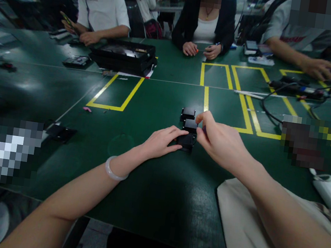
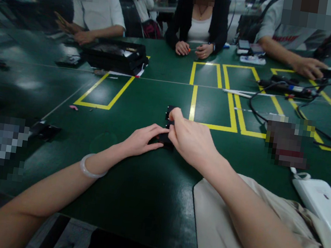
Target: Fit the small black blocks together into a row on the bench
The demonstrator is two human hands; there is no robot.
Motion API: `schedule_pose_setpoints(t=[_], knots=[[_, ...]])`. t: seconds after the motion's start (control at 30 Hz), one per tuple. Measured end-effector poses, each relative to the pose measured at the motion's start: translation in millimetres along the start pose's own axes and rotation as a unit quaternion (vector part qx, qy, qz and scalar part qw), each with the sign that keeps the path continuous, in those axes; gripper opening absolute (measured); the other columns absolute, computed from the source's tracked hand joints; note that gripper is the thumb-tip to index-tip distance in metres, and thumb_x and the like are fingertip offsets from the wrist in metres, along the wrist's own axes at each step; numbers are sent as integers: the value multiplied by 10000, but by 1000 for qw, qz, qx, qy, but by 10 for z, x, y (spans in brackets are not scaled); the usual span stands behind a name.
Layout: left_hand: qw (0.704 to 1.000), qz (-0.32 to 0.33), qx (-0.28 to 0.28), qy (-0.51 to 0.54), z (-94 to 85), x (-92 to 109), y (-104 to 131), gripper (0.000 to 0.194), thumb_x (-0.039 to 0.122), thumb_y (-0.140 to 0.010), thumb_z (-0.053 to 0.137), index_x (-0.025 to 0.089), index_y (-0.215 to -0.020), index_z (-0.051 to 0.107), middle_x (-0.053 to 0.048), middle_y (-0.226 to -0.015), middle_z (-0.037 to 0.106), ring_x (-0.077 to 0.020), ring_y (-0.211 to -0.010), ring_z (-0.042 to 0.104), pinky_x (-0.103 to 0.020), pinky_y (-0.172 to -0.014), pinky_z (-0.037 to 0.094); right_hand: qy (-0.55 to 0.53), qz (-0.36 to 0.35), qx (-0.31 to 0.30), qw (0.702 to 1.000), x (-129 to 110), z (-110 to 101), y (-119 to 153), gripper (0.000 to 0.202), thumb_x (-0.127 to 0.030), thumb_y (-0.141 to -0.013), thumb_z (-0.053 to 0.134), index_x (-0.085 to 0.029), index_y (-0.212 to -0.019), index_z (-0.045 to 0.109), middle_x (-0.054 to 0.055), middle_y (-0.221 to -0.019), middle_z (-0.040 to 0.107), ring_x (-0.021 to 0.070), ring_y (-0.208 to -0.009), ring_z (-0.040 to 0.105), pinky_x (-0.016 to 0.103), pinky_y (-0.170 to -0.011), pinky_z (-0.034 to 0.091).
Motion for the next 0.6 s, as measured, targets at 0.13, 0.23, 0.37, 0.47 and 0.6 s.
schedule_pose_setpoints(t=[0.13,0.23,0.37,0.47,0.6], knots=[[1000,2,5,-6,16,-12,-1,465,337,-915,548,255,-1353,414,-71,-1181,544,-209,-1010,586,-316,-822,499,26,-2,-12,1000,-2,25,-10,284,-408,-975,313,-203,-1022,504,11,-690,648,173,-571,586,259,-487,197],[1000,0,-3,-7,5,-3,-1,475,341,-920,542,263,-1367,402,-69,-1189,538,-213,-1033,578,-325,-847,496,35,12,-7,999,4,25,-13,260,-341,-972,311,-194,-1104,481,9,-693,652,172,-555,579,259,-480,199],[1000,-1,-8,-7,-2,3,-1,472,340,-928,530,261,-1373,394,-70,-1200,532,-210,-1039,574,-324,-854,495,26,5,0,1000,-1,3,-7,258,-325,-970,305,-189,-1112,472,15,-735,664,168,-579,587,262,-495,218],[1000,-1,-2,-10,5,-4,0,469,343,-923,537,253,-1363,401,-70,-1194,537,-212,-1031,577,-324,-844,498,39,2,-17,999,-4,-4,-6,289,-395,-977,309,-194,-1042,507,23,-723,663,174,-596,595,265,-501,213],[1000,1,-2,-7,0,0,2,469,348,-926,529,261,-1367,398,-74,-1196,536,-217,-1042,574,-331,-848,498,52,6,-22,998,-1,-1,-4,271,-359,-976,307,-192,-1064,502,16,-691,653,172,-561,579,265,-494,204]])
Point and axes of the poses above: each hand's wrist, its own y-axis away from the middle knuckle, its own z-axis out of the palm, x = y × z, the point moved 2 cm from there along -y, towards the middle knuckle
